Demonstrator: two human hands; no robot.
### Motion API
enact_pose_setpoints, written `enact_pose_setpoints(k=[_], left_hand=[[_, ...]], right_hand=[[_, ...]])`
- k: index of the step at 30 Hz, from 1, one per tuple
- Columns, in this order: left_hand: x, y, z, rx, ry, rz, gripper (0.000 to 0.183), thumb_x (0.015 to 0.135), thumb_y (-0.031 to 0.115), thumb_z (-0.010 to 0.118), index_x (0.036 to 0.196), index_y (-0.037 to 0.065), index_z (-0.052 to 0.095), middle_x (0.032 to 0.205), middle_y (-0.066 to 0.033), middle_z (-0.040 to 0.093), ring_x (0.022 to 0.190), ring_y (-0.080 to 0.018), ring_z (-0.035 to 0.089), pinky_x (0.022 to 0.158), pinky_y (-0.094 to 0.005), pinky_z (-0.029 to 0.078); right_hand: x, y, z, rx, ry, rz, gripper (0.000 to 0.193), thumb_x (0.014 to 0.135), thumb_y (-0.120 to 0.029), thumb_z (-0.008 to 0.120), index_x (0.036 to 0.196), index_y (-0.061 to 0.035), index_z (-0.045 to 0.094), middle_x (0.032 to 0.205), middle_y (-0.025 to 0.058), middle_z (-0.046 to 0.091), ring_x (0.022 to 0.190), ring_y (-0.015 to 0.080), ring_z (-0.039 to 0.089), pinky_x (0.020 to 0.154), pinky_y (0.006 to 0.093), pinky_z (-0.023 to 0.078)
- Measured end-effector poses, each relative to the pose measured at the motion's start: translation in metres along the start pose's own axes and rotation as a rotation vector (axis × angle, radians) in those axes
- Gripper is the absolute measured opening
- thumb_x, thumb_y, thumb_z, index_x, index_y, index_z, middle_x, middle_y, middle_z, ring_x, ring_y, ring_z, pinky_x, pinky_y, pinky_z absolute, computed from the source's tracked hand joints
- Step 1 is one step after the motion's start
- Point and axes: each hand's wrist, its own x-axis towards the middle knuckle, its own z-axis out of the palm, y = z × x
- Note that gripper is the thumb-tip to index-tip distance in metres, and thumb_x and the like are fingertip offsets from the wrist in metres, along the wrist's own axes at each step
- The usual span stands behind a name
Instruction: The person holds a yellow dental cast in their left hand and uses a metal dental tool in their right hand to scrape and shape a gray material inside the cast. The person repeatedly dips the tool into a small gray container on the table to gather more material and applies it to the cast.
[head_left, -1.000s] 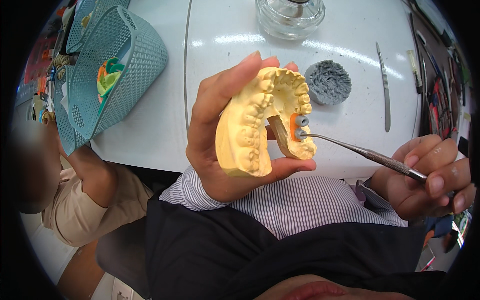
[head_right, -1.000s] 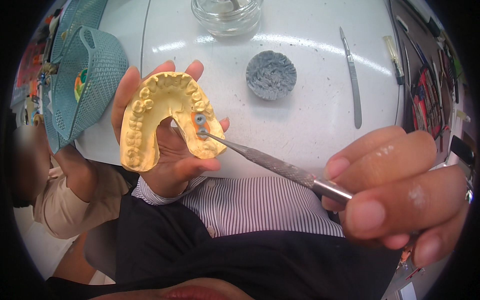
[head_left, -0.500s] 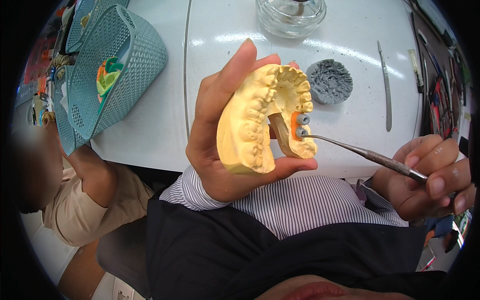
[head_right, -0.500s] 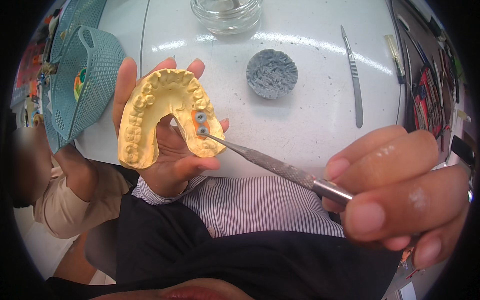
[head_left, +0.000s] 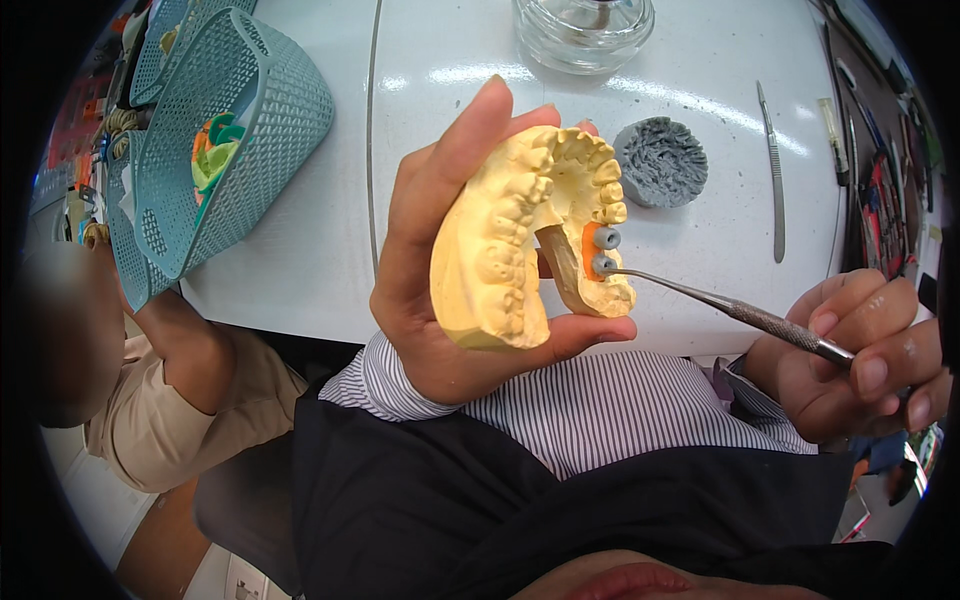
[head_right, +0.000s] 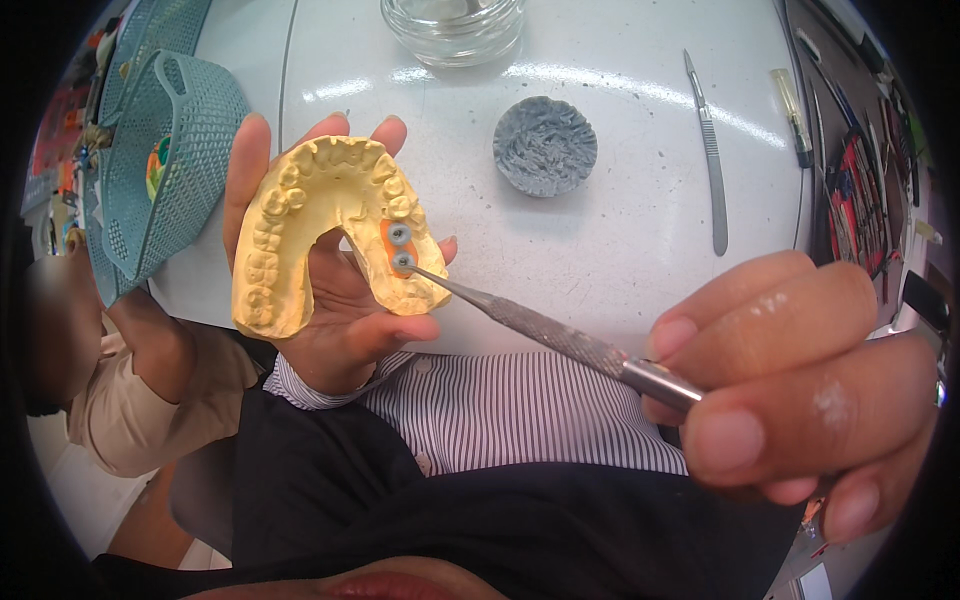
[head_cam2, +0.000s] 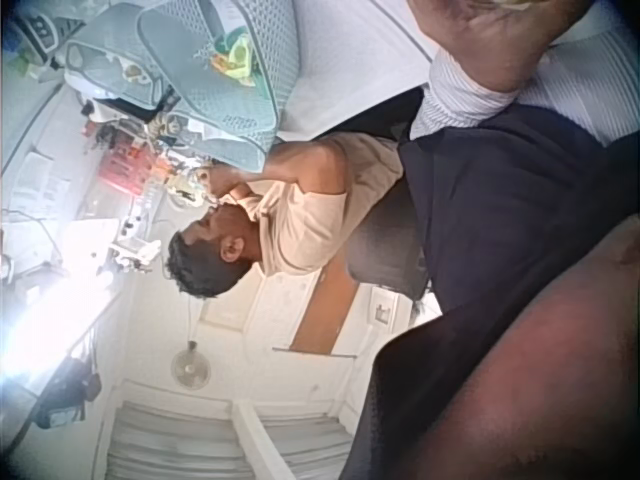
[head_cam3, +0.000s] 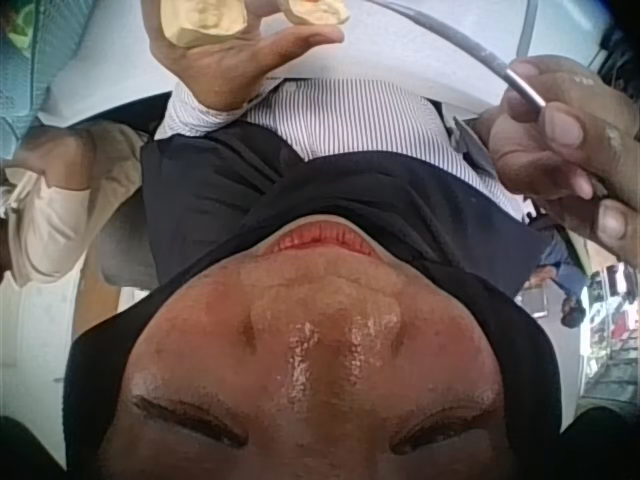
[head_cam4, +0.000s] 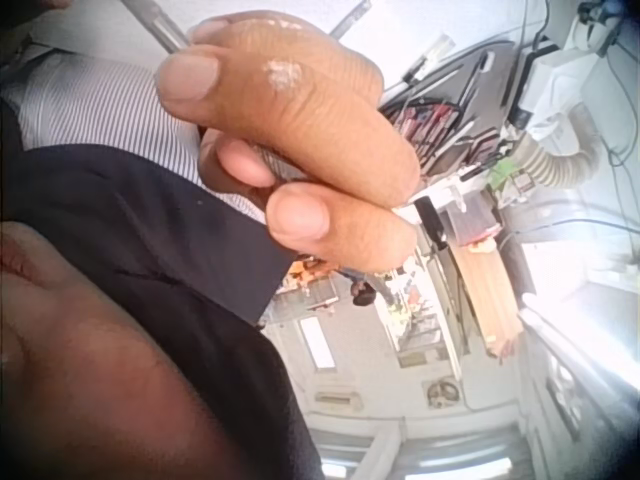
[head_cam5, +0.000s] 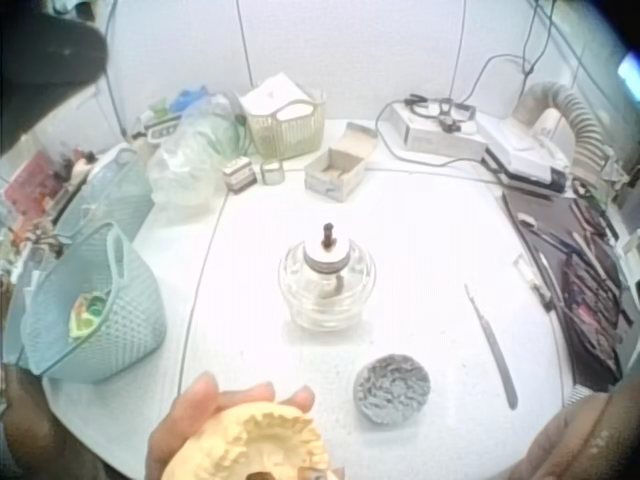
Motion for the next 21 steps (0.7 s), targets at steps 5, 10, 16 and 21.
enact_pose_setpoints(k=[5,10,16,21], left_hand=[[0.0,0.001,0.0,-0.001,0.007,-0.01,0.104,0.055,0.001,0.074,0.13,0.012,0.003,0.127,-0.0135,0.027,0.116,-0.0338,0.03,0.078,-0.0412,0.049],[0.0,0.0,-0.001,0.005,-0.007,-0.002,0.104,0.055,0.002,0.075,0.13,0.012,0.003,0.127,-0.0134,0.028,0.116,-0.0337,0.03,0.078,-0.0409,0.049],[0.0,-0.003,-0.002,0.023,-0.009,0.034,0.105,0.055,0.004,0.075,0.13,0.01,0.003,0.126,-0.014,0.028,0.116,-0.0338,0.031,0.077,-0.0402,0.049],[0.0,0.002,-0.002,0.047,-0.008,-0.016,0.105,0.054,0.005,0.076,0.13,0.01,0.003,0.126,-0.0137,0.028,0.116,-0.0339,0.031,0.077,-0.0402,0.049]], right_hand=[[-0.001,0.0,0.001,0.002,0.009,0.014,0.018,0.083,-0.002,0.04,0.101,-0.0043,0.039,0.086,0.0132,0.05,0.068,0.0224,0.05,0.062,0.0301,0.048],[-0.001,0.003,0.001,-0.014,0.035,0.001,0.017,0.084,-0.004,0.039,0.101,-0.0035,0.04,0.089,0.0135,0.049,0.072,0.0204,0.05,0.067,0.0296,0.047],[-0.001,0.005,0.002,-0.026,0.067,-0.012,0.016,0.085,-0.006,0.038,0.101,-0.0025,0.042,0.093,0.0139,0.049,0.077,0.0181,0.05,0.073,0.029,0.045],[-0.002,0.008,0.002,-0.041,0.122,-0.027,0.016,0.086,-0.008,0.038,0.101,-0.0016,0.043,0.096,0.0143,0.048,0.082,0.0161,0.051,0.077,0.0285,0.043]])
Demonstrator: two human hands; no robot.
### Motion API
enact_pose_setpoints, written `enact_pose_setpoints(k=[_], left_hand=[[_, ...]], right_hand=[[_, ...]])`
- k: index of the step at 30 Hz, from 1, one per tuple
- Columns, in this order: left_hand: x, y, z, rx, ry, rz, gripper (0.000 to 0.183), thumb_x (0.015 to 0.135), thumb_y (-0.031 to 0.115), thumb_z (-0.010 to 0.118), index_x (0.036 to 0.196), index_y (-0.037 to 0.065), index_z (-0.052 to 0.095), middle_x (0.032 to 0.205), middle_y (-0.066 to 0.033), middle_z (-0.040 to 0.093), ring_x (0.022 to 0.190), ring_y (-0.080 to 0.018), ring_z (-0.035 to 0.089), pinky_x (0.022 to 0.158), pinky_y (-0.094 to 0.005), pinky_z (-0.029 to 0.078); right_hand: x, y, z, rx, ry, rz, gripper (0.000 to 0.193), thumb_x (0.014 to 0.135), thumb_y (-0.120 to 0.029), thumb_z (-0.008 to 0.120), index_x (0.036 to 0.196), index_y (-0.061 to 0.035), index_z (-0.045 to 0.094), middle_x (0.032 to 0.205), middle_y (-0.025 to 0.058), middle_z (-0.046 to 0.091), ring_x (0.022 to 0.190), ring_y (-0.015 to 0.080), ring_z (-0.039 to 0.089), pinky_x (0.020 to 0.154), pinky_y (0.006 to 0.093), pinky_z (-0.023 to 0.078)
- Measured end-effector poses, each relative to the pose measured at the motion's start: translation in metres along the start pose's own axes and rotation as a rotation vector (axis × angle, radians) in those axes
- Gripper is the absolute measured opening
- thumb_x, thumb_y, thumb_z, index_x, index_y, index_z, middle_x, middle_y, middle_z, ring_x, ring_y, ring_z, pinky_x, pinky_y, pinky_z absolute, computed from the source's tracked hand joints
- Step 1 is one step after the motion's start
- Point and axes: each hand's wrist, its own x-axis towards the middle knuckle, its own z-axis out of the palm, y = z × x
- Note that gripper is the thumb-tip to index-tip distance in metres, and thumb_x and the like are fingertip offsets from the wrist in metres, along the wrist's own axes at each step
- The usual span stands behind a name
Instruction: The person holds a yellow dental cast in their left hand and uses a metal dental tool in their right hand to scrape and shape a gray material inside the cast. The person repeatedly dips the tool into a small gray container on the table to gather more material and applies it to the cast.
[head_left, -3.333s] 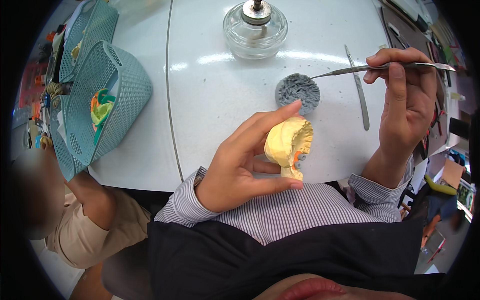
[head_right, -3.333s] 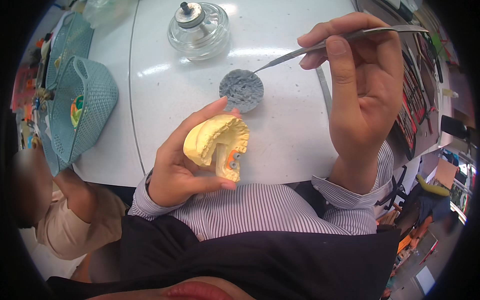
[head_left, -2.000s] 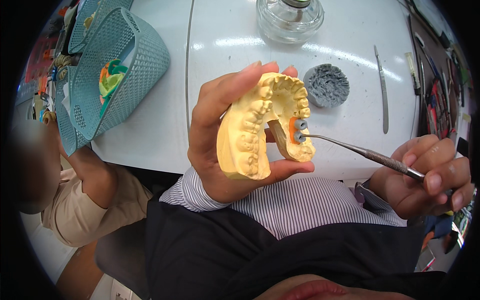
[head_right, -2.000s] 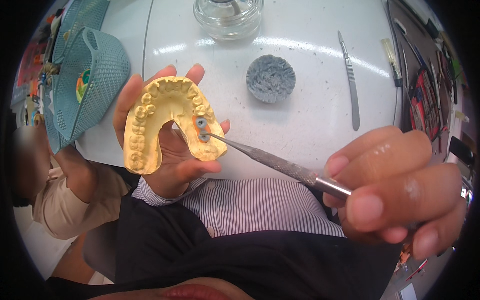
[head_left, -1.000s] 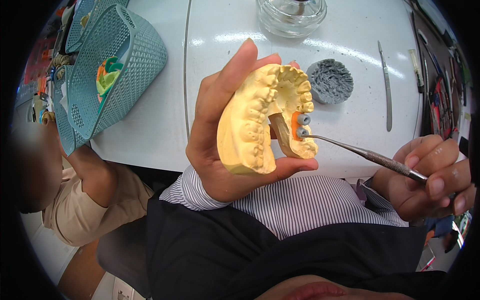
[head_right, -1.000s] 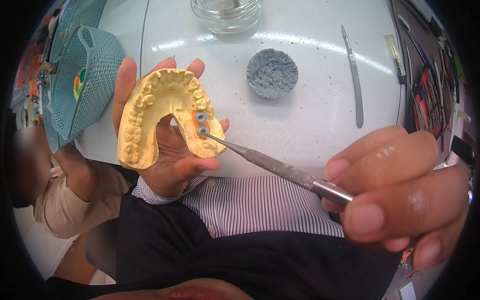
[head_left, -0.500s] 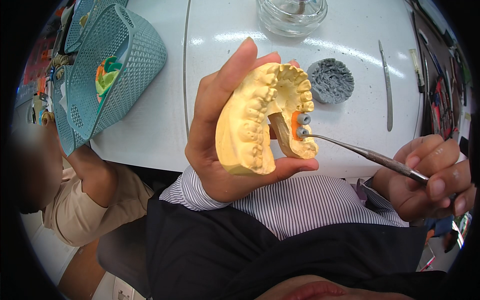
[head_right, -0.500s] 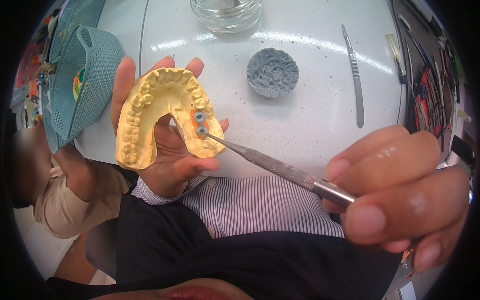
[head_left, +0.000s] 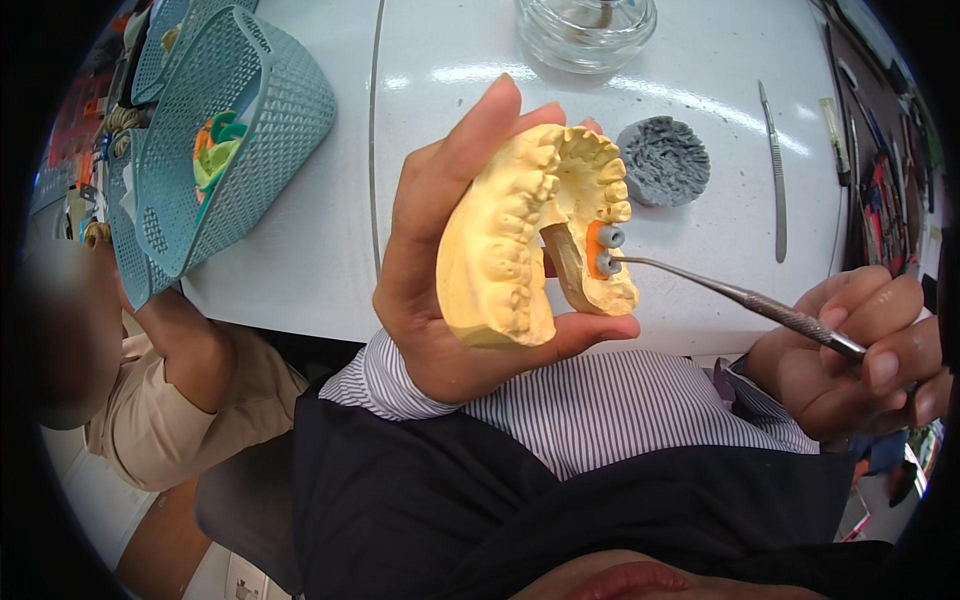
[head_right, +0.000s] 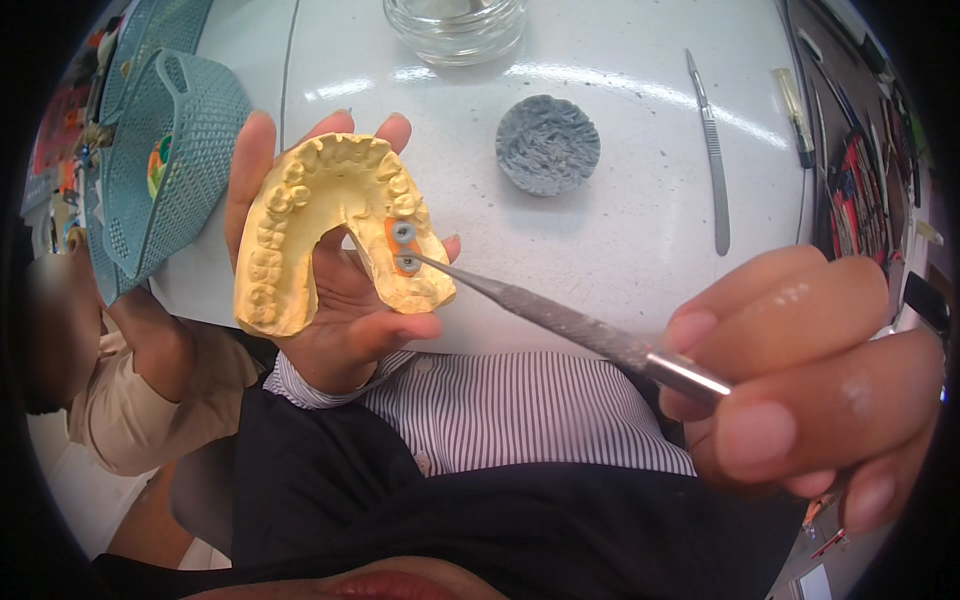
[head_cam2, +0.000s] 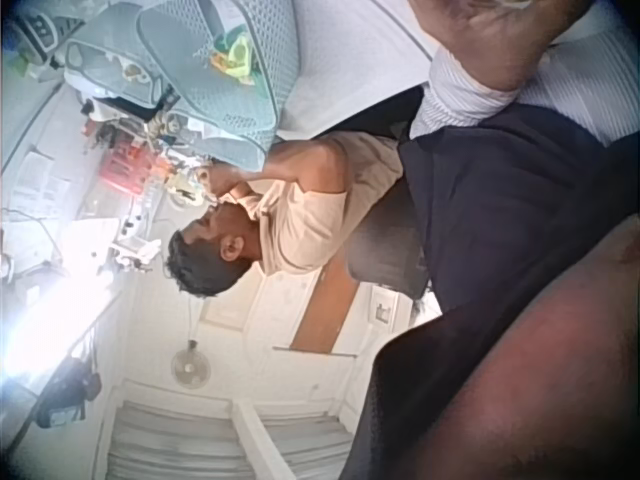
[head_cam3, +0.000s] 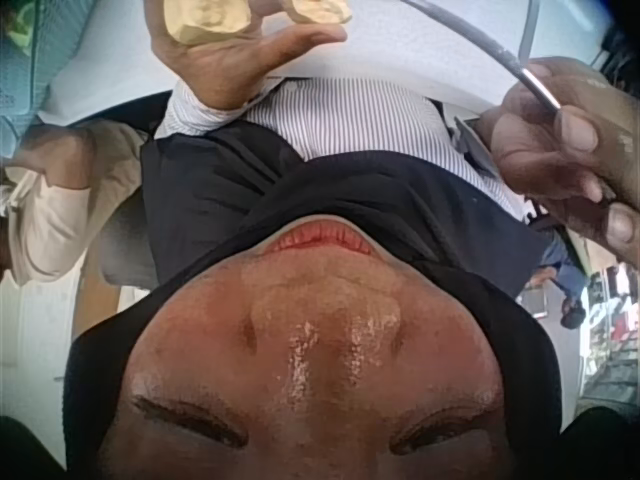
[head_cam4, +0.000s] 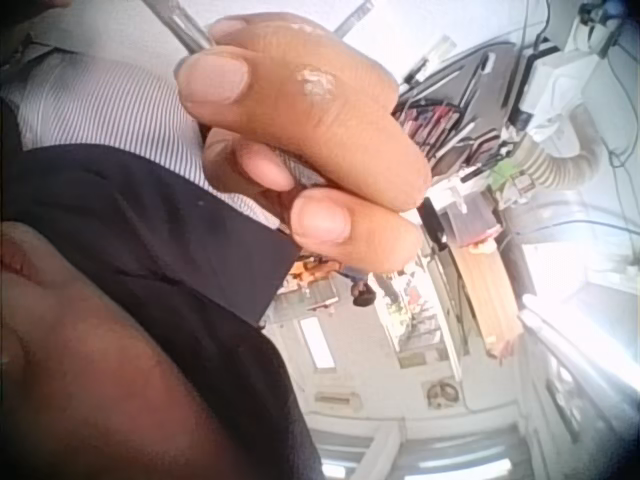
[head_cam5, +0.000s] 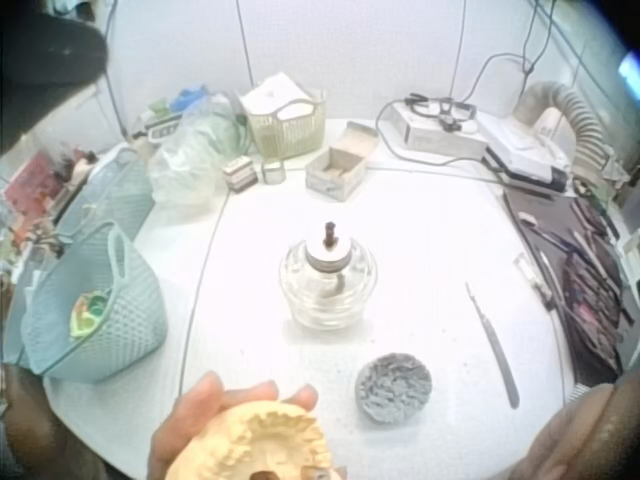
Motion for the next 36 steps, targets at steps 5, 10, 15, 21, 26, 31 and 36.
enact_pose_setpoints(k=[5,10,15,21,26,31,36], left_hand=[[0.001,0.001,-0.003,0.047,-0.044,0.018,0.104,0.054,0.008,0.077,0.129,0.011,0.005,0.126,-0.0134,0.028,0.115,-0.0344,0.031,0.077,-0.0405,0.049],[0.0,-0.001,-0.004,0.032,-0.075,0.06,0.102,0.053,0.01,0.077,0.128,0.009,0.008,0.125,-0.0139,0.029,0.114,-0.0354,0.033,0.076,-0.0405,0.05],[-0.002,0.001,-0.003,0.073,-0.131,0.097,0.101,0.052,0.013,0.078,0.128,0.007,0.011,0.123,-0.0162,0.032,0.111,-0.0362,0.037,0.077,-0.0398,0.049],[-0.002,0.005,-0.003,0.125,-0.175,0.153,0.101,0.051,0.015,0.078,0.127,0.004,0.013,0.121,-0.0181,0.035,0.108,-0.0336,0.041,0.08,-0.0423,0.047],[-0.003,-0.001,-0.001,0.092,-0.165,0.218,0.098,0.051,0.015,0.078,0.125,0.003,0.015,0.12,-0.0186,0.035,0.106,-0.0299,0.044,0.083,-0.0451,0.044],[0.0,-0.004,-0.001,0.006,-0.169,0.244,0.093,0.052,0.008,0.077,0.124,0.007,0.017,0.124,-0.0181,0.03,0.107,-0.0292,0.043,0.083,-0.0481,0.044],[-0.002,0.0,0.003,-0.11,-0.142,0.142,0.091,0.054,0.003,0.075,0.124,0.011,0.017,0.126,-0.0171,0.027,0.108,-0.0316,0.042,0.082,-0.0492,0.044]], right_hand=[[0.001,0.004,-0.007,-0.041,0.185,-0.003,0.018,0.087,-0.009,0.037,0.101,-0.0007,0.044,0.099,0.0146,0.048,0.086,0.0142,0.051,0.082,0.028,0.041],[0.001,0.019,-0.016,-0.103,0.458,0.069,0.019,0.089,-0.011,0.033,0.101,-0.002,0.044,0.11,0.018,0.044,0.096,0.0181,0.05,0.091,0.0318,0.037],[0.008,0.036,-0.008,-0.139,0.475,0.076,0.019,0.09,-0.011,0.028,0.104,-0.0058,0.04,0.114,0.021,0.042,0.106,0.0278,0.045,0.095,0.036,0.034],[0.014,0.042,-0.004,-0.165,0.38,0.063,0.019,0.089,-0.01,0.026,0.105,-0.0088,0.038,0.116,0.0223,0.041,0.108,0.0309,0.044,0.095,0.0364,0.033],[0.016,0.045,-0.003,-0.203,0.328,0.086,0.019,0.089,-0.01,0.026,0.105,-0.0079,0.038,0.117,0.0228,0.04,0.108,0.0312,0.043,0.095,0.0363,0.034],[0.017,0.047,0.001,-0.116,0.303,0.068,0.02,0.089,-0.01,0.027,0.105,-0.0074,0.038,0.117,0.0232,0.04,0.108,0.0312,0.043,0.095,0.0357,0.033],[0.018,0.05,0.009,-0.242,0.399,0.101,0.02,0.089,-0.009,0.028,0.106,-0.0065,0.038,0.116,0.0234,0.04,0.108,0.0309,0.043,0.095,0.0352,0.033]])
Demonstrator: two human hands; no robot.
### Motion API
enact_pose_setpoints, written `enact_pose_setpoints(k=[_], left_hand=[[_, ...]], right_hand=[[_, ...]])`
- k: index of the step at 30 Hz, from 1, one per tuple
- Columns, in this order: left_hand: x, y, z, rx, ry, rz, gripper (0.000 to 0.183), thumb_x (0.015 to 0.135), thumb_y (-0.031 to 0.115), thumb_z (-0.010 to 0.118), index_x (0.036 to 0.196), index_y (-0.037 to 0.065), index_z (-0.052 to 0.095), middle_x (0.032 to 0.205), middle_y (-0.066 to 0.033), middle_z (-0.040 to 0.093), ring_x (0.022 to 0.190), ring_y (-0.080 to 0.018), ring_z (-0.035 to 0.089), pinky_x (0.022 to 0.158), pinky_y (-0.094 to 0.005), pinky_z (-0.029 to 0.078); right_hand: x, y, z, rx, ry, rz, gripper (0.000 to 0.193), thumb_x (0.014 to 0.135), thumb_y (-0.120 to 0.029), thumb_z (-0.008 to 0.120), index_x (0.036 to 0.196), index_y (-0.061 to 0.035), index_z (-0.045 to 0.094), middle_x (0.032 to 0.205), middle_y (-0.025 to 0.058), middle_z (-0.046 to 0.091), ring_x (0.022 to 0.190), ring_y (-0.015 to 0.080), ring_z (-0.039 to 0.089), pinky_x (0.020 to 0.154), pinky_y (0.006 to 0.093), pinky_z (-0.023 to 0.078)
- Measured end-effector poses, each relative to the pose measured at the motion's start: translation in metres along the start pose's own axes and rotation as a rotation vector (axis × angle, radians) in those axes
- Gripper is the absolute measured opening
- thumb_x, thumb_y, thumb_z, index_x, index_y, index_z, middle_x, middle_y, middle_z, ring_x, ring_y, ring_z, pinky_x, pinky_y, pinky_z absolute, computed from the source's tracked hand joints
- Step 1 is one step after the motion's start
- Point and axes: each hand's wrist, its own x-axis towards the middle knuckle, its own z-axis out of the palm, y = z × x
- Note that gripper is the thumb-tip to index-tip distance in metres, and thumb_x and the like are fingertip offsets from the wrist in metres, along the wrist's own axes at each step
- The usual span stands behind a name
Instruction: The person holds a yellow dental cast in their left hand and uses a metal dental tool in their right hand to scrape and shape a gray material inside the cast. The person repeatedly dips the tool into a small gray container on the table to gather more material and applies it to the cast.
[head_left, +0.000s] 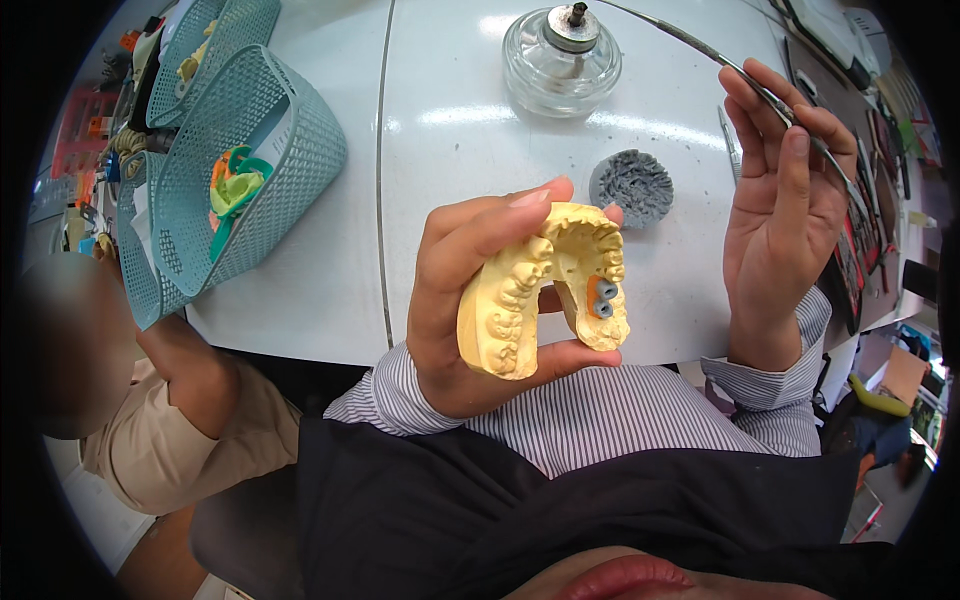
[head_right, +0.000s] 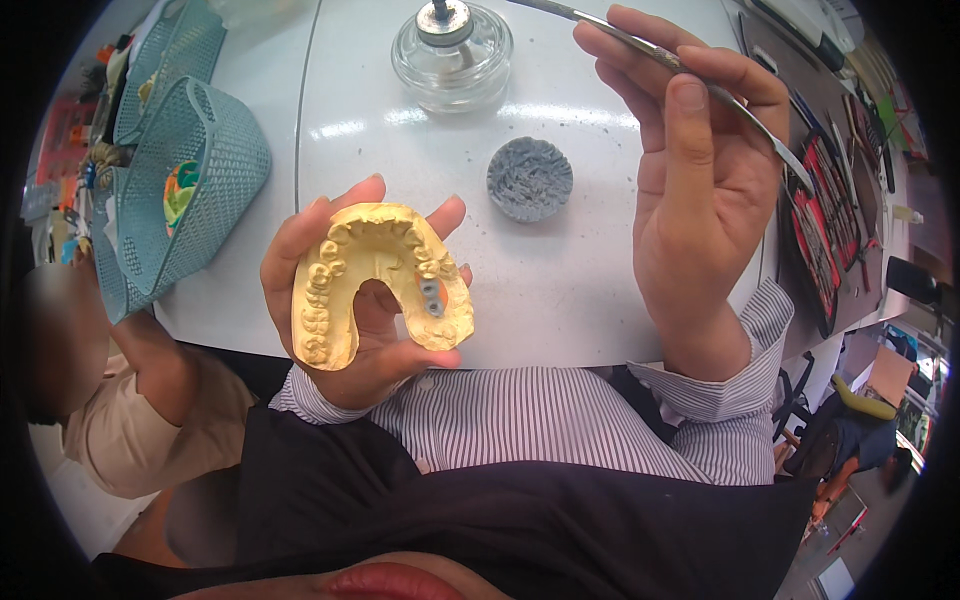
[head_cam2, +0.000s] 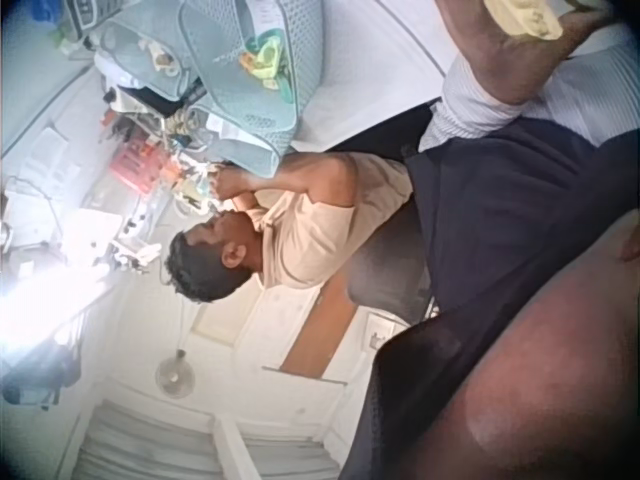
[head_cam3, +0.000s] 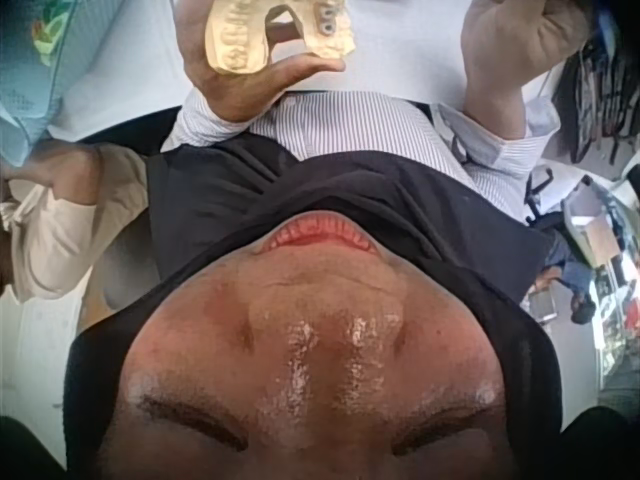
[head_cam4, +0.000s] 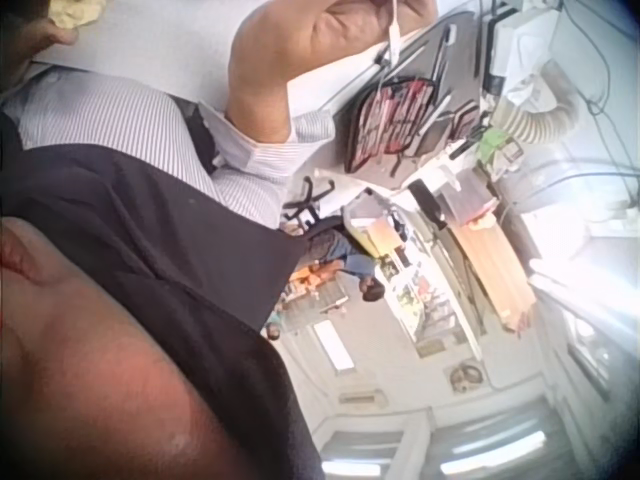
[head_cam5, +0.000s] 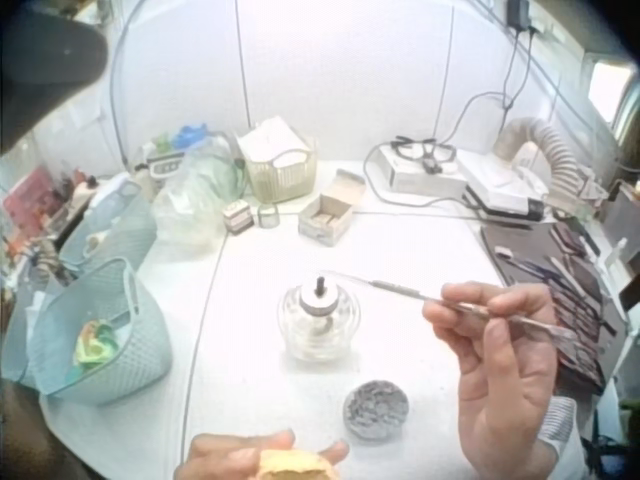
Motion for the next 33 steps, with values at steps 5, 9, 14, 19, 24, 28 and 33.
enact_pose_setpoints(k=[5,9,14,19,24,28,33], left_hand=[[0.002,-0.004,0.001,-0.001,0.018,0.079,0.088,0.054,0.004,0.075,0.123,0.007,0.02,0.122,-0.017,0.029,0.105,-0.035,0.043,0.078,-0.0427,0.048],[0.0,-0.003,0.002,0.041,0.044,0.056,0.093,0.054,0.007,0.075,0.125,0.005,0.016,0.121,-0.0175,0.031,0.102,-0.0353,0.046,0.075,-0.041,0.05],[0.006,0.001,0.001,0.061,-0.049,-0.145,0.102,0.053,0.009,0.076,0.129,0.005,0.009,0.124,-0.0192,0.03,0.101,-0.0353,0.047,0.078,-0.0428,0.048],[0.01,-0.009,0.005,-0.108,-0.167,-0.292,0.097,0.054,0.008,0.076,0.128,0.003,0.013,0.127,-0.0208,0.027,0.103,-0.0296,0.047,0.084,-0.0402,0.044],[0.007,-0.013,0.007,-0.193,-0.171,-0.407,0.093,0.056,0.007,0.075,0.128,0.002,0.016,0.129,-0.0204,0.026,0.106,-0.0263,0.045,0.088,-0.0394,0.041],[0.008,-0.013,0.008,-0.24,-0.142,-0.459,0.091,0.056,0.005,0.074,0.127,0.002,0.018,0.129,-0.0195,0.026,0.106,-0.0255,0.045,0.089,-0.0393,0.04],[0.007,-0.011,0.009,-0.255,-0.118,-0.479,0.09,0.056,0.003,0.074,0.127,0.002,0.018,0.129,-0.019,0.026,0.106,-0.0257,0.046,0.089,-0.0391,0.04]], right_hand=[[0.006,-0.007,-0.009,0.087,0.057,0.074,0.019,0.088,-0.009,0.031,0.105,-0.0034,0.038,0.114,0.0225,0.043,0.107,0.0272,0.045,0.093,0.0326,0.035],[0.006,-0.006,-0.034,0.017,0.266,0.057,0.015,0.086,-0.006,0.037,0.1,-0.0014,0.039,0.104,0.0229,0.049,0.087,0.0239,0.056,0.082,0.0313,0.044],[0.008,-0.017,-0.05,-0.195,0.131,-0.04,0.018,0.085,-0.004,0.04,0.101,0.0027,0.042,0.09,0.0187,0.056,0.075,0.0176,0.055,0.075,0.0274,0.044],[0.005,-0.017,-0.047,-0.367,0.048,0.084,0.023,0.086,-0.004,0.039,0.107,0.0034,0.039,0.091,0.0165,0.054,0.078,0.0153,0.052,0.076,0.0267,0.042],[0.004,-0.016,-0.045,-0.455,0.009,0.11,0.022,0.086,-0.004,0.038,0.107,0.0036,0.039,0.09,0.0156,0.054,0.076,0.015,0.052,0.074,0.0262,0.042],[0.005,-0.015,-0.045,-0.454,-0.012,0.113,0.022,0.086,-0.004,0.038,0.106,0.0034,0.039,0.09,0.0151,0.054,0.076,0.0146,0.051,0.074,0.0259,0.042],[0.006,-0.014,-0.045,-0.448,-0.035,0.11,0.021,0.086,-0.004,0.038,0.106,0.0031,0.039,0.09,0.0149,0.054,0.075,0.0142,0.051,0.073,0.0258,0.042]])
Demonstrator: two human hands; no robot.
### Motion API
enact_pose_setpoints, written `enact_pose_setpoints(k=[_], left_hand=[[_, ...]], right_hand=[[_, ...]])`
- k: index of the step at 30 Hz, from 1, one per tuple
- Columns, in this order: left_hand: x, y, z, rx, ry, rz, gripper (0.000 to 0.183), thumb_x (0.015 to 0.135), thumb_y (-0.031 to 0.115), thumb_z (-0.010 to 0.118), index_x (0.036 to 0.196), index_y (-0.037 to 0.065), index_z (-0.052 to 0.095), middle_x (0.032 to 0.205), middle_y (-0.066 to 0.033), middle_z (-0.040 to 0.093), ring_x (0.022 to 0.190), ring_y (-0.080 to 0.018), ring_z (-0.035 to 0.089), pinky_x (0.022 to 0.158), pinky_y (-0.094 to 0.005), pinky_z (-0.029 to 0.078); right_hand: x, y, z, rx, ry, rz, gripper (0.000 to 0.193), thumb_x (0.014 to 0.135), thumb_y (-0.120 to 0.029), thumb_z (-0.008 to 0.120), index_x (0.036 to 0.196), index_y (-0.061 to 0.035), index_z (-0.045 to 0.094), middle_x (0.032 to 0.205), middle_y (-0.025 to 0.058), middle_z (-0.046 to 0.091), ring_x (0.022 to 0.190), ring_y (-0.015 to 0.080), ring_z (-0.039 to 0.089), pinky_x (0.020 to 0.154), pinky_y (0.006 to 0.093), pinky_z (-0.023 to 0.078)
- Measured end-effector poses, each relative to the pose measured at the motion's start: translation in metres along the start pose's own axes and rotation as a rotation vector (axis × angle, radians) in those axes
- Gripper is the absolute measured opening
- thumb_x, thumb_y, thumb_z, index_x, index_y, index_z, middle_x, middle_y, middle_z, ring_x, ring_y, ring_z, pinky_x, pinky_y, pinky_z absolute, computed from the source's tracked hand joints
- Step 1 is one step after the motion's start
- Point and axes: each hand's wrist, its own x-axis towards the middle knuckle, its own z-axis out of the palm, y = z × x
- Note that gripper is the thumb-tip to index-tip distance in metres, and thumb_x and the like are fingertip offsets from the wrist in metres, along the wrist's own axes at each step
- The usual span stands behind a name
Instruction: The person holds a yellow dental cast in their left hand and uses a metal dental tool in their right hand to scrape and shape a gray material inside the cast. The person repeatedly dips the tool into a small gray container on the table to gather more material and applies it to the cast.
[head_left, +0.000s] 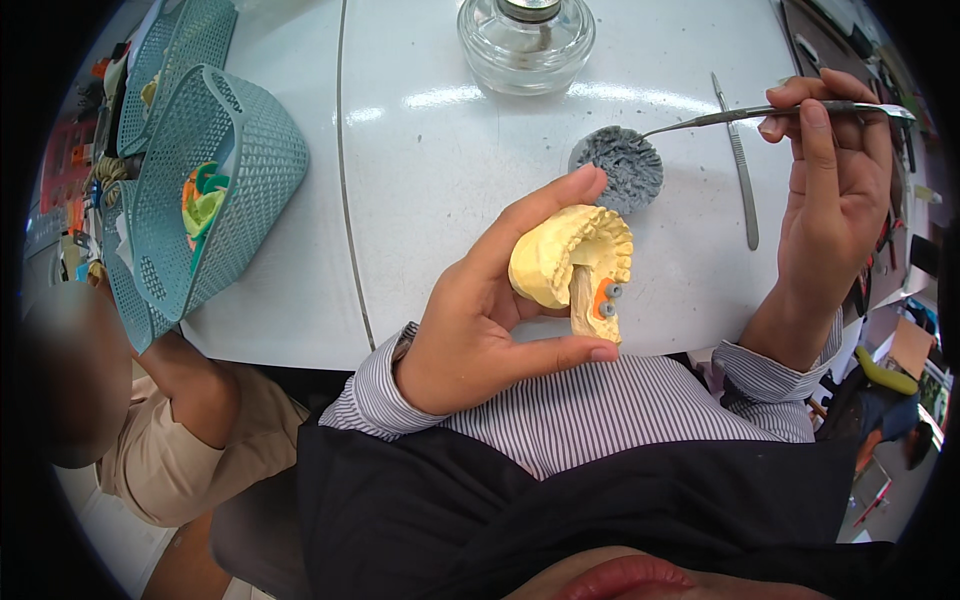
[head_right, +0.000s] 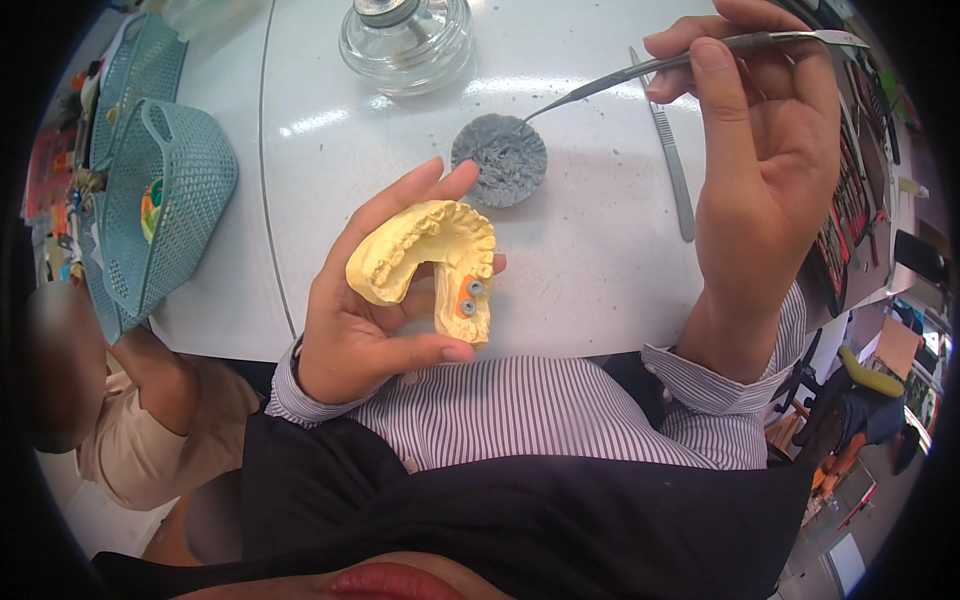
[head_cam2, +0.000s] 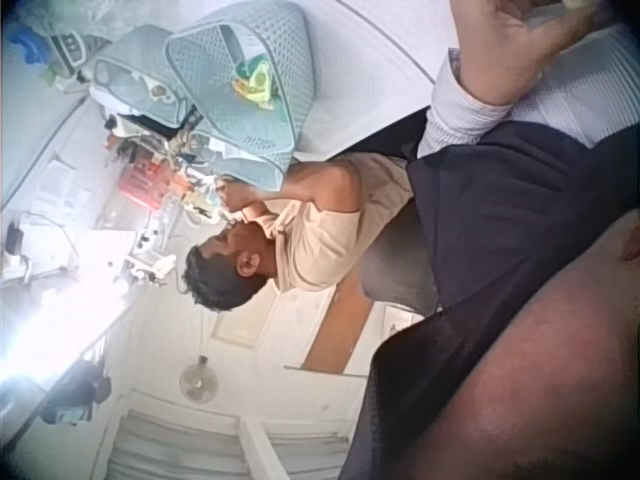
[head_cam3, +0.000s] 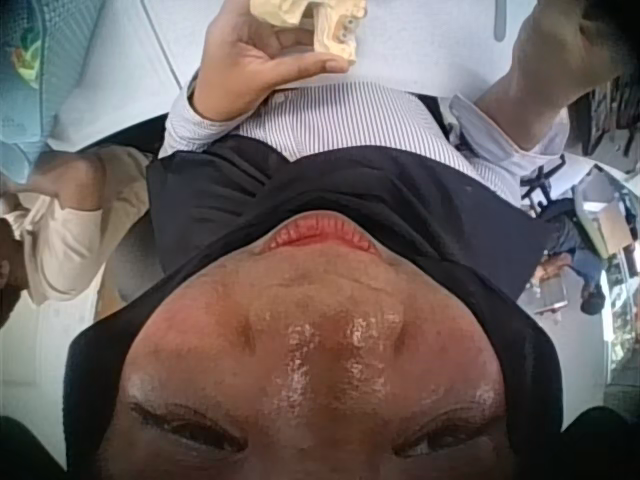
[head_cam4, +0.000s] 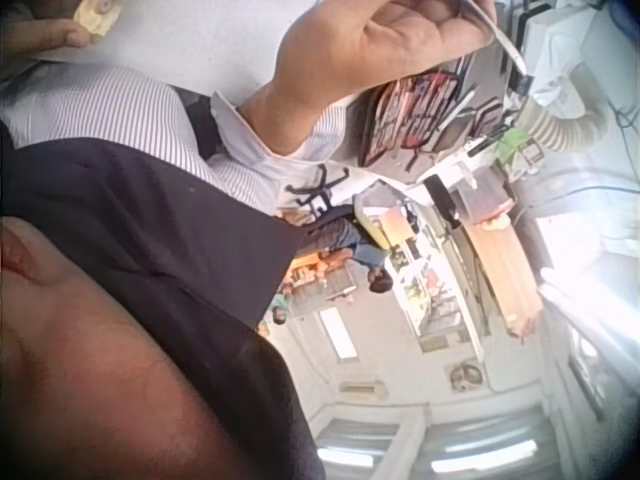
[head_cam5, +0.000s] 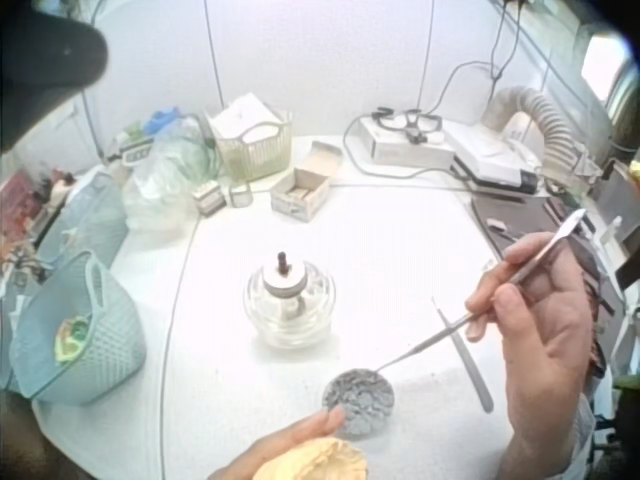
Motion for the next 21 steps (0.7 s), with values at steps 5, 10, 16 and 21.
enact_pose_setpoints(k=[5,10,16,21], left_hand=[[0.001,0.0,-0.001,-0.007,0.004,-0.013,0.09,0.057,0.003,0.073,0.127,0.003,0.018,0.13,-0.0186,0.026,0.104,-0.0259,0.047,0.089,-0.0387,0.04],[0.001,0.0,-0.001,0.019,0.013,-0.009,0.091,0.056,0.003,0.074,0.127,0.003,0.018,0.128,-0.0188,0.028,0.104,-0.0267,0.047,0.088,-0.0394,0.041],[-0.001,0.004,-0.004,0.064,0.087,0.114,0.093,0.055,0.005,0.075,0.127,0.004,0.017,0.123,-0.0178,0.032,0.104,-0.0304,0.047,0.083,-0.0398,0.045],[-0.002,0.005,-0.009,0.09,0.131,0.323,0.095,0.054,0.007,0.077,0.127,0.005,0.016,0.121,-0.0175,0.032,0.103,-0.0357,0.045,0.077,-0.0416,0.049]], right_hand=[[0.0,0.0,0.0,-0.016,-0.001,0.005,0.021,0.086,-0.004,0.039,0.105,0.0028,0.04,0.09,0.0148,0.054,0.075,0.0141,0.051,0.073,0.0257,0.042],[-0.001,0.001,-0.001,0.003,0.021,0.038,0.022,0.086,-0.004,0.038,0.106,0.003,0.039,0.09,0.015,0.054,0.075,0.0145,0.052,0.073,0.0259,0.042],[0.0,0.001,-0.008,0.206,-0.023,-0.032,0.024,0.086,-0.004,0.035,0.109,0.0031,0.037,0.094,0.0154,0.051,0.079,0.0146,0.05,0.076,0.0275,0.041],[-0.004,-0.01,-0.005,0.402,-0.063,-0.186,0.022,0.086,-0.005,0.035,0.107,-0.0001,0.039,0.096,0.0132,0.047,0.076,0.0129,0.046,0.072,0.0256,0.039]])
